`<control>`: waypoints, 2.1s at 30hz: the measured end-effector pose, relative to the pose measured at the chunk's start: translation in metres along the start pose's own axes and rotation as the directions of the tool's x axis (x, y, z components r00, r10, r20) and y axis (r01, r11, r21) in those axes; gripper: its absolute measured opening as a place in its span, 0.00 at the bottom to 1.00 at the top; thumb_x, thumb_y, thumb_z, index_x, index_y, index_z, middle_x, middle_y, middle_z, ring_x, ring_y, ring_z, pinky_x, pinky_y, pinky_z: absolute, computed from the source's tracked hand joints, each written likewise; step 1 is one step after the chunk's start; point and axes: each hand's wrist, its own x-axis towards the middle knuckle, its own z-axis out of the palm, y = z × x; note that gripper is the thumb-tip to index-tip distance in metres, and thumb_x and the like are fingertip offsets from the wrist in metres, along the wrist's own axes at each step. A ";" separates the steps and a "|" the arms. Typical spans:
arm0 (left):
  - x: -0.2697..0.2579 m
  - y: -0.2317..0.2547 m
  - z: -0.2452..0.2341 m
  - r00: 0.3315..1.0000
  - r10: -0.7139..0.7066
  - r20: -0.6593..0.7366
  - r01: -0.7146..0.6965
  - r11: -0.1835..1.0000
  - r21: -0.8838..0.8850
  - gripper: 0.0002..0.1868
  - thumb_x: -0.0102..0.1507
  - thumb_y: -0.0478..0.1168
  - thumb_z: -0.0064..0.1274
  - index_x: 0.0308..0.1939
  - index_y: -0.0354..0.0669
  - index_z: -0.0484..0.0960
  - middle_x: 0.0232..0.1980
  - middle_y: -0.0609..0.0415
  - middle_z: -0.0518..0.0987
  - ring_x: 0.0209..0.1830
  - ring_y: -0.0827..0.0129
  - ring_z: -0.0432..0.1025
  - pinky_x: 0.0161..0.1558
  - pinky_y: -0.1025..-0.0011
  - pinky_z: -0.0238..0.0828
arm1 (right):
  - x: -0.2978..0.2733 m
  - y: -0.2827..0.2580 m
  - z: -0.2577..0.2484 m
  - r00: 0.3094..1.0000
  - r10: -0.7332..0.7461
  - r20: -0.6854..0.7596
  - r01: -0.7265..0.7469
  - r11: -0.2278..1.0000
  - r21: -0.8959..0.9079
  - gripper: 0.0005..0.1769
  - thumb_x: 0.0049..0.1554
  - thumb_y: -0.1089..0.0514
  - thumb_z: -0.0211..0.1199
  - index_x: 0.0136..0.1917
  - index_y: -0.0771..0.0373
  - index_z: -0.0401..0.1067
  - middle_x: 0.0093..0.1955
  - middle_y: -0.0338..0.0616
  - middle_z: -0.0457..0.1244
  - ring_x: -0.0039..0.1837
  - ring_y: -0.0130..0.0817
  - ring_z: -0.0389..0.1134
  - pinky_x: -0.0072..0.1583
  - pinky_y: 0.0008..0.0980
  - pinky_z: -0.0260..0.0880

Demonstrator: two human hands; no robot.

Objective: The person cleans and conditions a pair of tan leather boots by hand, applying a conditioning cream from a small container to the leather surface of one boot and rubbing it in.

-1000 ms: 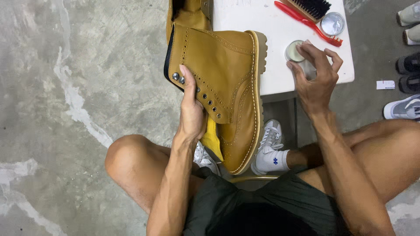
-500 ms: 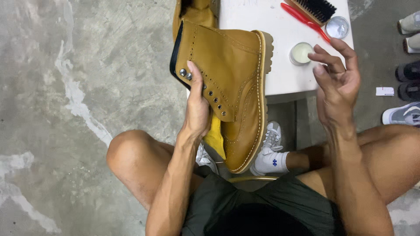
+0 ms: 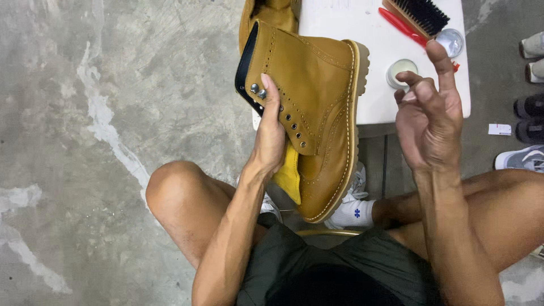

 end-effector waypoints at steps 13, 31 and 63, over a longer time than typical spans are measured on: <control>-0.006 0.007 0.003 0.998 -0.046 0.054 0.044 0.998 0.041 0.48 0.61 0.68 0.33 0.78 0.41 0.58 0.78 0.42 0.64 0.77 0.55 0.61 0.76 0.57 0.59 | 0.014 0.006 0.007 0.999 0.040 0.002 -0.040 0.995 0.091 0.55 0.52 0.54 0.78 0.85 0.53 0.52 0.43 0.22 0.67 0.64 0.19 0.67 0.62 0.16 0.63; -0.005 0.006 0.000 0.992 -0.042 0.123 0.042 0.999 0.002 0.47 0.63 0.68 0.32 0.78 0.40 0.57 0.80 0.43 0.60 0.80 0.57 0.56 0.80 0.59 0.52 | 0.028 0.012 0.091 0.815 -0.448 0.367 0.558 0.439 -0.704 0.31 0.64 0.60 0.73 0.70 0.67 0.55 0.69 0.56 0.53 0.74 0.50 0.54 0.77 0.45 0.52; -0.009 0.013 0.003 0.989 -0.049 0.136 0.037 0.995 0.095 0.51 0.61 0.70 0.28 0.78 0.37 0.57 0.78 0.38 0.63 0.78 0.51 0.59 0.77 0.54 0.56 | 0.055 0.002 0.050 0.597 -0.473 0.648 0.756 0.060 -0.652 0.38 0.68 0.46 0.75 0.76 0.62 0.54 0.77 0.55 0.48 0.79 0.53 0.51 0.75 0.54 0.46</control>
